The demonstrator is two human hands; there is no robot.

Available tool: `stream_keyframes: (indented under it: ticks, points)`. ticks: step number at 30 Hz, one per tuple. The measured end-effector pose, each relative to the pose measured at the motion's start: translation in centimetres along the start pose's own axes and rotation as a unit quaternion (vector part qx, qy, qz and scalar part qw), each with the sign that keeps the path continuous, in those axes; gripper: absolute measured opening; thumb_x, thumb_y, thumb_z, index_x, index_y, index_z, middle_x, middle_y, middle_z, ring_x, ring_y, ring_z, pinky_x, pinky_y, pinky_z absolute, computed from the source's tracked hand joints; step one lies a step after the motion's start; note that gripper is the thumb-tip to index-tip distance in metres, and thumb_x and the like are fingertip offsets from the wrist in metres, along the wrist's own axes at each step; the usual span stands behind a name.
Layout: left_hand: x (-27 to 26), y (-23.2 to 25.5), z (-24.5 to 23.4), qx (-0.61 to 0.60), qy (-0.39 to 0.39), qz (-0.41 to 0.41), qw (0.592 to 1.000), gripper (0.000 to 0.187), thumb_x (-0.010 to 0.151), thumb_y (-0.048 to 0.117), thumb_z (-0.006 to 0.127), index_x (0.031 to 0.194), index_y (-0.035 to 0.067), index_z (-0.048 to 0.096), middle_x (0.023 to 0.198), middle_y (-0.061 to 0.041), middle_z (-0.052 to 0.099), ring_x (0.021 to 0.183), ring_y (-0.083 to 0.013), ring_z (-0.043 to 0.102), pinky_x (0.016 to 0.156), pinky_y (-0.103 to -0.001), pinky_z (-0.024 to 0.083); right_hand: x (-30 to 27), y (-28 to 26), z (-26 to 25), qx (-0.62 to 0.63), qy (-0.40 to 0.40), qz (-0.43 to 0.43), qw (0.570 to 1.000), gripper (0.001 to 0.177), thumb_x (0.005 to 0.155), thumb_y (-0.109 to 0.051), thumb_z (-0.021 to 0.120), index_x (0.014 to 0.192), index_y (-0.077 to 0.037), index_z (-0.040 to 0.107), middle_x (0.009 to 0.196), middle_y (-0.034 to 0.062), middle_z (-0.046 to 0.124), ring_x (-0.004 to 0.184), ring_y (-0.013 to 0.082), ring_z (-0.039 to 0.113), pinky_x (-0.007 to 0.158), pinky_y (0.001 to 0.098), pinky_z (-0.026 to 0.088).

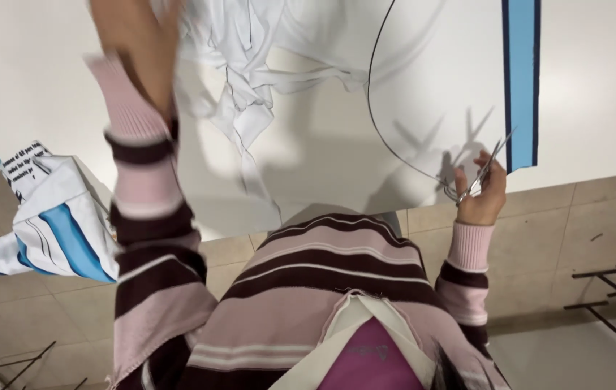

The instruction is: The person uses scissors to cut a large piece of white fabric laid out on a table, following a pre-drawn outline. They carefully maneuver the scissors along the curved lines to separate the pattern from the surrounding material.

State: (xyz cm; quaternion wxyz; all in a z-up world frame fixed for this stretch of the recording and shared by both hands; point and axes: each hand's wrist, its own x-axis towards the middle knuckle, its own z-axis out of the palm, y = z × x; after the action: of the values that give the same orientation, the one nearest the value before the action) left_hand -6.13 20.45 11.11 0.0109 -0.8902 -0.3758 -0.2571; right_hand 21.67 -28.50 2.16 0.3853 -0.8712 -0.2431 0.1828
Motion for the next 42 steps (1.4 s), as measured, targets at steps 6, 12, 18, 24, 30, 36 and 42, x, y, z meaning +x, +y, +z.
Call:
stream_keyframes:
  ticks: [6,12,18,24,30,36,42]
  points:
    - [-17.9,3.3,-1.3,0.014,-0.427,-0.118,0.896,0.07,0.102,0.041,0.067,0.151,-0.001,0.041,0.145,-0.026,0.053,0.117,-0.0394,0.062,0.091,-0.046,0.056,-1.6,1.7,-1.0,0.035,0.061,0.038,0.997,0.053,0.094,0.001,0.081,0.139,0.004,0.054,0.141,0.0141,0.06,0.127,0.0224,0.061,0.11,0.0342,0.051]
    - [-25.8,9.8,-2.9,-0.061,-0.529,-0.268,0.803,0.041,0.091,0.032,0.069,0.12,0.007,0.056,0.121,-0.013,0.062,0.097,-0.0287,0.066,0.078,-0.043,0.06,-1.1,1.7,-1.0,-0.024,0.053,0.052,0.997,0.055,0.091,0.001,0.083,0.139,0.003,0.057,0.133,0.014,0.064,0.122,0.0224,0.065,0.105,0.0341,0.053]
    - [-24.4,2.4,6.4,-0.378,-0.228,-0.456,0.773,0.028,0.121,0.018,0.048,0.111,0.001,0.068,0.078,-0.01,0.062,0.067,-0.0189,0.056,0.059,-0.033,0.047,0.1,0.4,-0.7,0.003,0.038,0.01,0.999,0.055,0.092,0.003,0.083,0.14,0.003,0.056,0.132,0.0144,0.062,0.122,0.0227,0.063,0.105,0.0345,0.053]
    - [-0.2,0.6,1.7,-0.425,-0.064,-0.226,0.874,0.03,0.121,0.01,0.055,0.145,0.003,0.04,0.09,-0.01,0.058,0.07,-0.014,0.06,0.057,-0.031,0.051,-0.5,0.6,-0.9,-0.012,0.037,0.009,0.999,0.054,0.091,0.002,0.082,0.14,0.002,0.057,0.133,0.0141,0.062,0.122,0.0236,0.064,0.106,0.0355,0.053]
    - [2.6,5.4,8.1,-0.23,-0.116,-0.069,0.964,0.068,0.116,0.025,0.059,0.16,0.003,0.012,0.165,-0.028,0.022,0.155,-0.0437,0.02,0.13,-0.053,0.012,-0.6,2.1,-0.2,-0.059,0.077,0.011,0.995,0.058,0.088,0.002,0.085,0.138,0.003,0.056,0.131,0.0153,0.065,0.119,0.0266,0.065,0.104,0.0362,0.054]
    - [2.5,8.3,10.7,-0.009,-0.462,0.031,0.886,0.074,0.109,0.055,0.053,0.169,0.026,0.022,0.174,-0.014,0.01,0.16,-0.0448,0.002,0.121,-0.083,0.003,2.6,1.5,1.1,-0.17,0.116,0.016,0.978,0.087,0.086,-0.013,0.096,0.151,0.004,0.042,0.143,0.0229,0.056,0.131,0.0375,0.058,0.109,0.0435,0.053]
    - [-4.1,2.5,9.6,-0.04,-0.41,-0.139,0.9,0.073,0.113,0.052,0.048,0.172,0.023,0.018,0.177,-0.011,-0.003,0.159,-0.0489,-0.009,0.12,-0.066,0.034,6.8,0.4,4.6,-0.137,0.075,-0.011,0.988,0.092,0.084,-0.019,0.096,0.152,0.006,0.038,0.152,0.0294,0.046,0.138,0.0477,0.047,0.115,0.0527,0.044]
